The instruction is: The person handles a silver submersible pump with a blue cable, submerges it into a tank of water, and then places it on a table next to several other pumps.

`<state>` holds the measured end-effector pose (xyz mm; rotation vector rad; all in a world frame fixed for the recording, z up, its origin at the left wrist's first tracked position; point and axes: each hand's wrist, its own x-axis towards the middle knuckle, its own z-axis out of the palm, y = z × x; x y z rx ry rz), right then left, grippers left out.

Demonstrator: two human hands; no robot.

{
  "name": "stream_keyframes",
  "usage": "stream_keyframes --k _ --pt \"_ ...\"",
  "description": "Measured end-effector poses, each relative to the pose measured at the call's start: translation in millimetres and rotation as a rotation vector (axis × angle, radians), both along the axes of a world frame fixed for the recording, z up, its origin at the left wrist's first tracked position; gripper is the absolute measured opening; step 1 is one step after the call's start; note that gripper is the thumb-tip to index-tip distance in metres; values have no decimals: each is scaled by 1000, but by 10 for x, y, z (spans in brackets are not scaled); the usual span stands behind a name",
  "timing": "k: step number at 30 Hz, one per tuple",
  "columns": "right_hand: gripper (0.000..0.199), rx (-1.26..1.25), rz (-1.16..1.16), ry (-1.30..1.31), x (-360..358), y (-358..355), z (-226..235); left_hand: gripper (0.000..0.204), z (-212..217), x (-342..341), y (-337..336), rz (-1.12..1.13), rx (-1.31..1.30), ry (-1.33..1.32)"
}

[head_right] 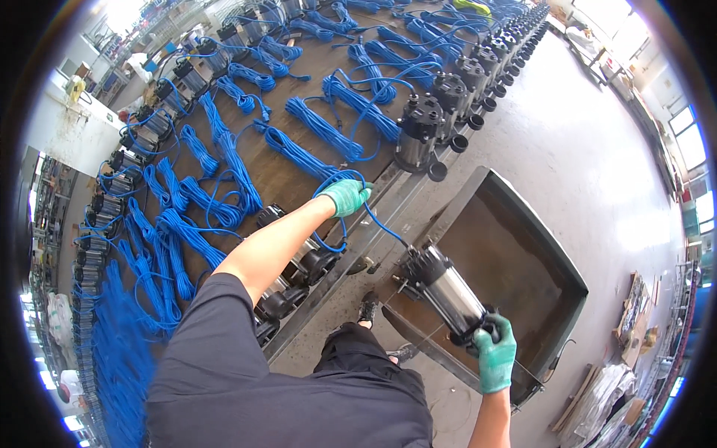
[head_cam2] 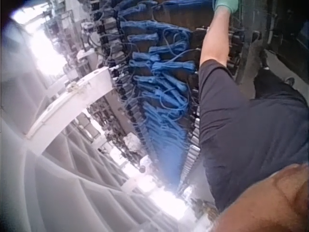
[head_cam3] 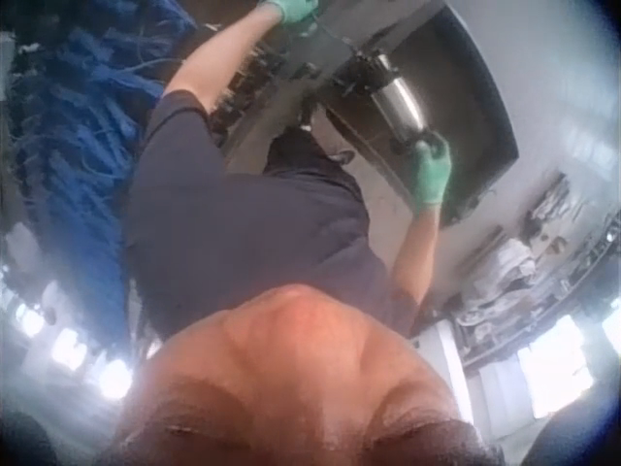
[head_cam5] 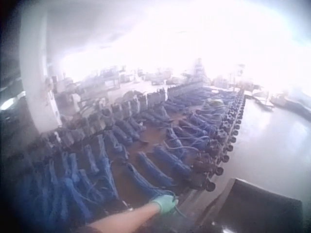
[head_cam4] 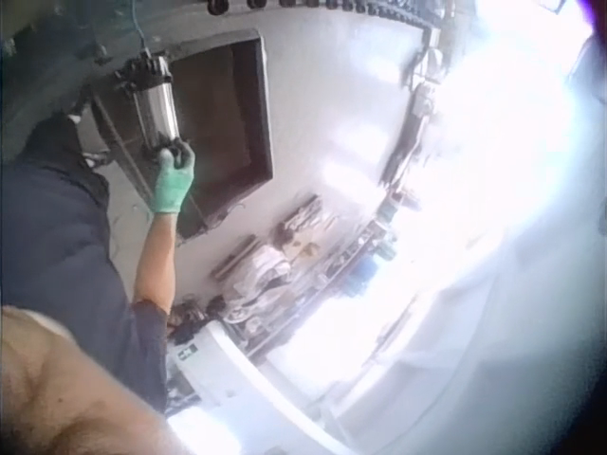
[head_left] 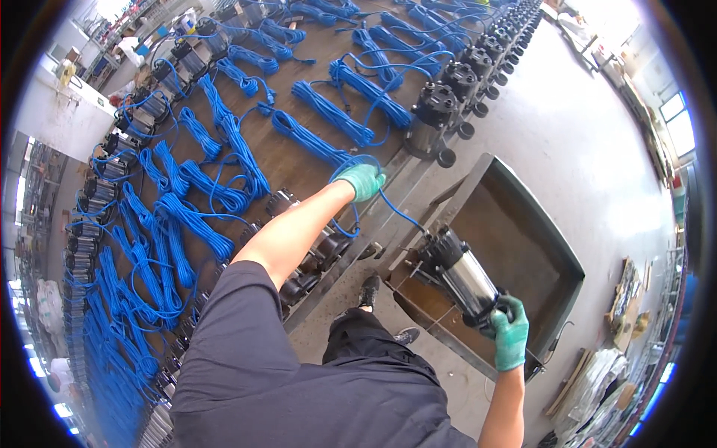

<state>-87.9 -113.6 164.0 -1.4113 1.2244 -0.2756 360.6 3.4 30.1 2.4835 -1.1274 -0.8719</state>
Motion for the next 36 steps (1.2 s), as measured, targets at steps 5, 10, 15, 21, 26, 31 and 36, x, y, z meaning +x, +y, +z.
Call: stream_keyframes --k 5,10,15,21,26,31,36 --pt "28 -113 137 -59 736 -99 -283 35 -133 335 225 -243 196 -287" --pt "29 -4 241 -96 1625 170 -295 38 -502 1419 1254 74 158 -655" --pt "33 191 287 -144 2400 385 -479 49 51 1613 1537 835 -577 -205" --pt "59 85 412 -88 3156 662 -957 50 428 1223 1696 886 -851 136" --pt "68 -40 636 58 3157 775 -1182 53 -138 978 2097 677 -541 -58" --pt "72 108 640 42 2841 509 -854 55 16 632 1908 719 -407 -99" --pt "49 42 507 -136 1778 0 -645 34 571 -220 1416 600 -863 8"
